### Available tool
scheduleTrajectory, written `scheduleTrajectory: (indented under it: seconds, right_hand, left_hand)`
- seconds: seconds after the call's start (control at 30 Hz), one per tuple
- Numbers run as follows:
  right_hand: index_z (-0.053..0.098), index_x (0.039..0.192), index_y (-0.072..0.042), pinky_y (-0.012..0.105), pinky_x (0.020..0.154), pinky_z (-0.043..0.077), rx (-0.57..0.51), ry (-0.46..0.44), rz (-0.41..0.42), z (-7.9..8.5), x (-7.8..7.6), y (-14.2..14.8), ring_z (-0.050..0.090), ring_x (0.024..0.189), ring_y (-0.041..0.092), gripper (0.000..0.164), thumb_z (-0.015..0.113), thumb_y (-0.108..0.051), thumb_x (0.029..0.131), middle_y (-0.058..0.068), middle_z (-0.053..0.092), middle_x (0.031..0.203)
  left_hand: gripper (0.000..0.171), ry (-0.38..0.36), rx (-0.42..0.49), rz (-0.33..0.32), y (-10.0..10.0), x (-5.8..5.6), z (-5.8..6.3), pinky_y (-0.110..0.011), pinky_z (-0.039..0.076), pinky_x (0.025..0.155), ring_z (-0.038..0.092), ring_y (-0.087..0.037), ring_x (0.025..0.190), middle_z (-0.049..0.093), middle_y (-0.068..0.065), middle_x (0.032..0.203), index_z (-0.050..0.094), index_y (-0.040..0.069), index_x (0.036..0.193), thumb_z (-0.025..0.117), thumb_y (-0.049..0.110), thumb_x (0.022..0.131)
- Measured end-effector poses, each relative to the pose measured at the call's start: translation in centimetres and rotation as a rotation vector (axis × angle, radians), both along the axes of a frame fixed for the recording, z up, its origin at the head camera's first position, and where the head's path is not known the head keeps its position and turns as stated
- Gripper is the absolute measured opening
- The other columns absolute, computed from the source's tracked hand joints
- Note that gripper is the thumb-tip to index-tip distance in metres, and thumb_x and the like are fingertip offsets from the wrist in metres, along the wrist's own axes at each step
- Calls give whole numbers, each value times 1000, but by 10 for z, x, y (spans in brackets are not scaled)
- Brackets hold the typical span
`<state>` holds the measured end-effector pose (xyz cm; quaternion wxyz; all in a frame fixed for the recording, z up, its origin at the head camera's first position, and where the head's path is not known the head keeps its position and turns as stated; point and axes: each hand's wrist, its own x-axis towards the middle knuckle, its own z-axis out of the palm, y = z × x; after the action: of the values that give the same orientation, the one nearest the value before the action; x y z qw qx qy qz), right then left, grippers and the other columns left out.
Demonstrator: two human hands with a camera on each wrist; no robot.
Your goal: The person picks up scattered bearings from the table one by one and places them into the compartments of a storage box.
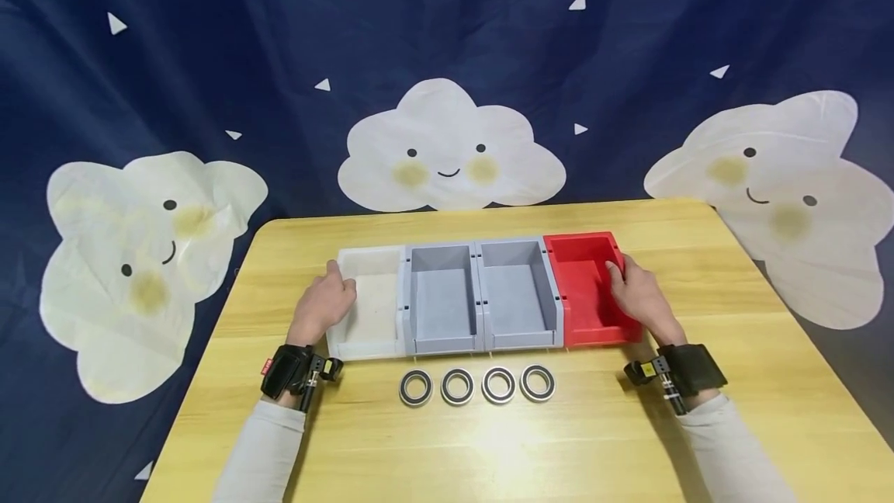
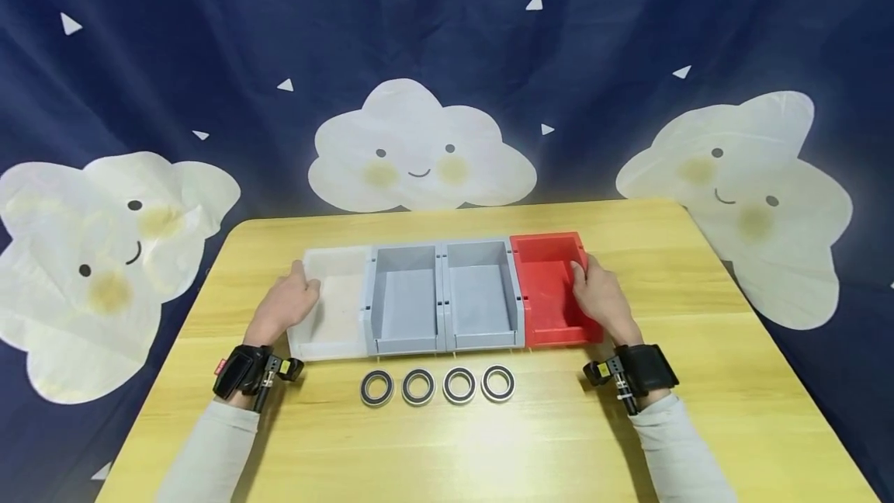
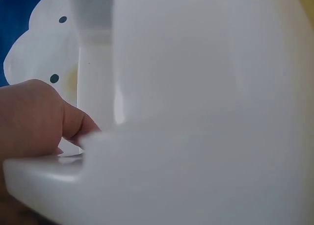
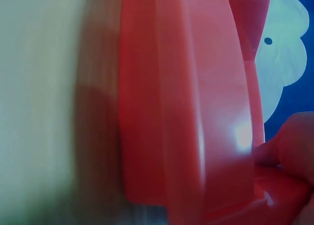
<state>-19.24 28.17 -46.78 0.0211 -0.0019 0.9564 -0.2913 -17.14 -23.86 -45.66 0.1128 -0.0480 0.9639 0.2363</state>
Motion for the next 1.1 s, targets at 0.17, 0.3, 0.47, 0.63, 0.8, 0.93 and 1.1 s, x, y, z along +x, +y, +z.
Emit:
scheduleTrajectory:
  seconds: [0.17,0.3,0.47,0.63,0.8,0.93,1.1]
  right_hand:
    - [45,130,12,40,71,47,-5,-16,-30,1,5,4,57,82,36,45,40,-28,109,23,55,90]
    - [44,132,13,41,71,49,0,-18,-34,4,6,3,58,82,36,47,39,-29,110,24,56,92]
    - [44,133,14,41,72,49,1,4,-30,8,5,2,58,83,37,47,40,-27,109,23,55,91]
    - [45,132,13,40,71,47,-5,-13,-20,7,3,1,57,83,36,48,40,-29,109,23,55,91]
    - [36,147,10,58,86,51,1,-8,-18,10,8,1,56,102,46,62,43,-38,108,34,56,117]
    - [38,151,5,60,83,49,46,195,-73,19,26,-4,51,105,48,65,54,-35,103,32,54,119]
    - [65,122,2,41,66,46,25,595,34,29,63,-30,57,80,31,36,72,-16,92,16,65,93]
  left_hand:
    - [62,18,20,-8,5,-1,0,-31,36,48,49,-22,53,47,-7,65,20,-13,151,29,28,105]
    - [61,34,15,-4,6,-3,0,-31,35,48,49,-22,52,47,-7,66,21,-13,150,30,29,105]
    - [60,40,14,8,5,-5,-2,-32,38,50,51,-23,55,48,-8,68,23,-11,149,30,29,105]
    - [63,26,-5,18,3,-5,-2,-33,40,51,54,-25,57,51,-11,70,19,-12,152,31,29,105]
    - [59,38,-42,19,1,-5,-2,-35,42,53,57,-28,64,57,-20,81,30,-14,143,32,28,103]
    - [51,18,-63,54,1,-5,-1,-36,43,56,59,-31,73,60,-24,94,51,-10,121,33,33,101]
    - [41,-59,-71,127,-1,0,4,-38,42,58,58,-31,74,59,-20,90,56,4,91,36,39,98]
